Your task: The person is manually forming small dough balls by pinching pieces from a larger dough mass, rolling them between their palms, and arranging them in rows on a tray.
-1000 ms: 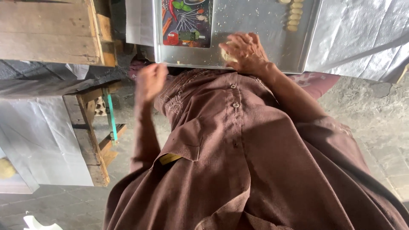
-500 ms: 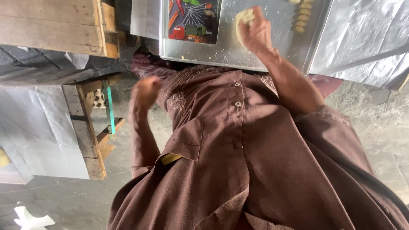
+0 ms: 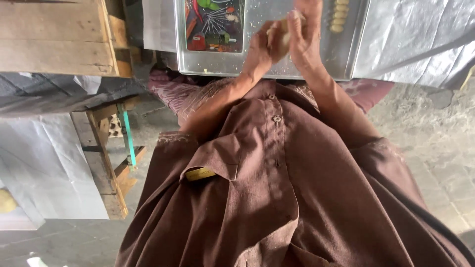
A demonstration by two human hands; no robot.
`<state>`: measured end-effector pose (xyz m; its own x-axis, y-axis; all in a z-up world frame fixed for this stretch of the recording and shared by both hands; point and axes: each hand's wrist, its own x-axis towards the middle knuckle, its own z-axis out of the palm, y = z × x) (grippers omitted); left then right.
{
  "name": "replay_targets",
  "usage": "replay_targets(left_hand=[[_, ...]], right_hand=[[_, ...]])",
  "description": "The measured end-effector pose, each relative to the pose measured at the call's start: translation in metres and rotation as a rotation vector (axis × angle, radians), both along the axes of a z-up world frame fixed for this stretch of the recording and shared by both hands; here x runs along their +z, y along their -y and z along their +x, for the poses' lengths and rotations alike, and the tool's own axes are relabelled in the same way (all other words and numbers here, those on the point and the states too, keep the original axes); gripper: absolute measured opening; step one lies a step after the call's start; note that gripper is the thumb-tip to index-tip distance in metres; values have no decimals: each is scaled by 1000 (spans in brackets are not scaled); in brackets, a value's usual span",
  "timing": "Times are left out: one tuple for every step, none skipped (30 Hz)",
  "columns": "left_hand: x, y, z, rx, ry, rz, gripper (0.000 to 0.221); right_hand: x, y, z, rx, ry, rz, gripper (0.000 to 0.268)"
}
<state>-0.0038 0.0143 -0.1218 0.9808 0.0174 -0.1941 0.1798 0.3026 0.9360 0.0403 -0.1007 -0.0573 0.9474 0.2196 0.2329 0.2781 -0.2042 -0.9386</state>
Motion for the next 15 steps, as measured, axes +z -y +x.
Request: replay_targets(left_hand=[[-19, 2, 7, -13, 160, 328, 39], [-38, 5, 12, -23, 320, 656, 48], [-51, 1, 4, -26, 316, 657, 48], [-63, -4, 5, -73, 375, 804, 33], [-76, -10, 7, -119, 433, 952, 24], [-47, -14, 6, -116, 427, 955, 24], [-18, -18, 5, -167, 208, 613, 37], [11, -20, 4, -218, -7, 267, 67], [13, -21, 1, -220, -14, 267, 67], [16, -22, 5, -251, -65, 242, 69], [19, -23, 8, -281, -116, 217, 72], [2, -23, 11, -283, -116, 215, 72], [-15, -23, 15, -172, -44, 339, 60], [-32, -25, 19, -59, 33, 465, 73], [-18, -18, 17, -59, 34, 467, 73]], right_hand=[[-17, 3, 1, -23, 47, -67, 47], [-33, 5, 1, -40, 94, -135, 52], [-41, 5, -6, -41, 89, -134, 52], [-48, 3, -4, -116, -37, -130, 57], [-55, 1, -2, -188, -164, -126, 66], [-59, 2, -1, -181, -168, -124, 66], [-64, 3, 0, -191, -322, -46, 61], [-69, 6, -1, -208, -479, 32, 57], [-64, 5, -6, -209, -486, 33, 57], [-59, 5, -4, -231, -578, 80, 54], [-53, 5, -3, -251, -669, 128, 52], [-51, 2, -1, -254, -670, 126, 52], [-48, -2, 0, -449, -790, 329, 48], [-46, -8, 4, -643, -900, 539, 43], [-56, -3, 3, -643, -900, 542, 43]])
